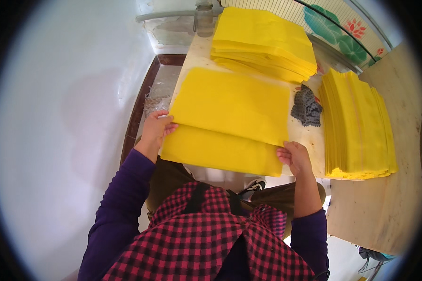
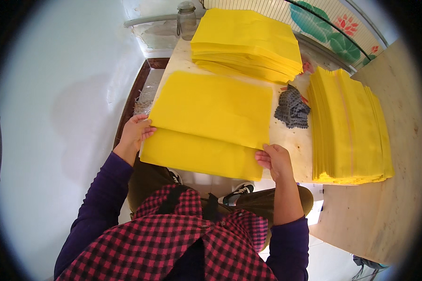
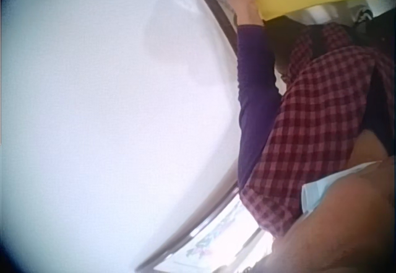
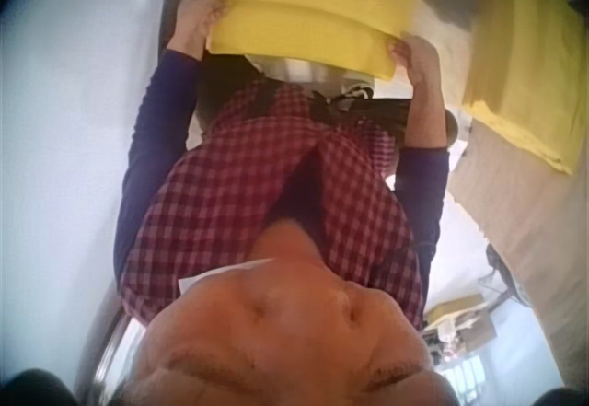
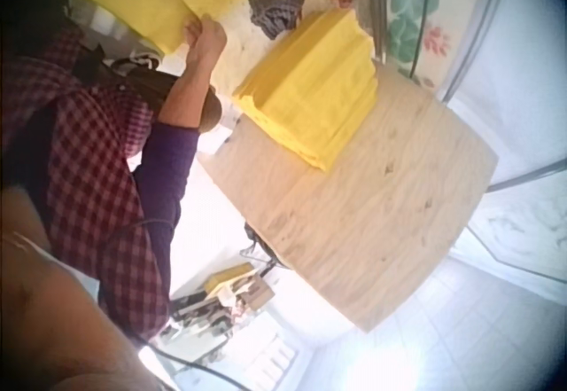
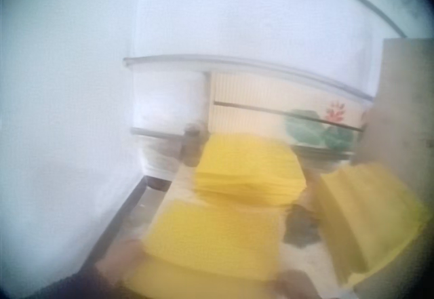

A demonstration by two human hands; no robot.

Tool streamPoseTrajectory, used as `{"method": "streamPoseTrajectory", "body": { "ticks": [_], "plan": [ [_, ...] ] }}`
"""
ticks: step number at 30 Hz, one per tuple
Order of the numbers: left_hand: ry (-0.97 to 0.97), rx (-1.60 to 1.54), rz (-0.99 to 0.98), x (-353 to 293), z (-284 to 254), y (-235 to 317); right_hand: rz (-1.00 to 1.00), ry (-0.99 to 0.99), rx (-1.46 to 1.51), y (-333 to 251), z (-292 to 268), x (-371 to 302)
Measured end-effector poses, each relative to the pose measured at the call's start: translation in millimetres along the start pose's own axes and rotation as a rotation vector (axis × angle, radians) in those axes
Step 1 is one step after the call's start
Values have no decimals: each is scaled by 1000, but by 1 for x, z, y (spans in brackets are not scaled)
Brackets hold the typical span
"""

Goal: The person folds yellow fabric sheets on a wooden table. They smooth each sheet, fold it in half, then fold it again into quarters, and place the finished pieces into a growing stack.

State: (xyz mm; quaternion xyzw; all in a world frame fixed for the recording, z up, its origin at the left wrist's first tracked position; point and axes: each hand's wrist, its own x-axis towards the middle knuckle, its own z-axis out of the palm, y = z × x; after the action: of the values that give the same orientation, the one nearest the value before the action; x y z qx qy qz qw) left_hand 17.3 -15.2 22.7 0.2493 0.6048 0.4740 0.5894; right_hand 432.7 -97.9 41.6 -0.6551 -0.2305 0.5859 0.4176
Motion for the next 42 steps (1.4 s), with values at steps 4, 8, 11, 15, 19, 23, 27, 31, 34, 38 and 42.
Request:
{"method": "streamPoseTrajectory", "body": {
  "ticks": [4, 8, 11, 15, 19, 23, 27, 31, 34, 38, 42],
  "plan": [
    [-51, 48, -9, -16, -10, -1, -21, -18, -80, 3, -6, -5],
    [-136, 69, -91, -38, -25, -7, 16, -54, -142, 11, -15, -10],
    [-142, 166, -105, -45, -29, -8, 10, -89, -180, 14, -20, -13],
    [-150, 189, -138, -40, -27, -2, -8, -80, -162, 11, -22, -10],
    [-170, 272, -140, -32, -25, 2, -39, -53, -165, 7, -20, -6],
    [-134, 328, -72, -31, -22, 0, -44, -41, -195, 7, -18, -2],
    [-99, 320, -57, -32, -23, 0, -16, -54, -216, 7, -20, -1],
    [-157, 250, -140, -25, -25, 5, -24, -69, -260, 1, -22, 6],
    [-219, 220, -141, -12, -24, 11, -52, -60, -235, -7, -20, 16],
    [-230, 239, -108, 7, -17, 19, -68, -58, -229, -21, -16, 34],
    [-255, 242, -88, 32, -5, 28, -97, -59, -307, -36, -9, 58]
  ]
}}
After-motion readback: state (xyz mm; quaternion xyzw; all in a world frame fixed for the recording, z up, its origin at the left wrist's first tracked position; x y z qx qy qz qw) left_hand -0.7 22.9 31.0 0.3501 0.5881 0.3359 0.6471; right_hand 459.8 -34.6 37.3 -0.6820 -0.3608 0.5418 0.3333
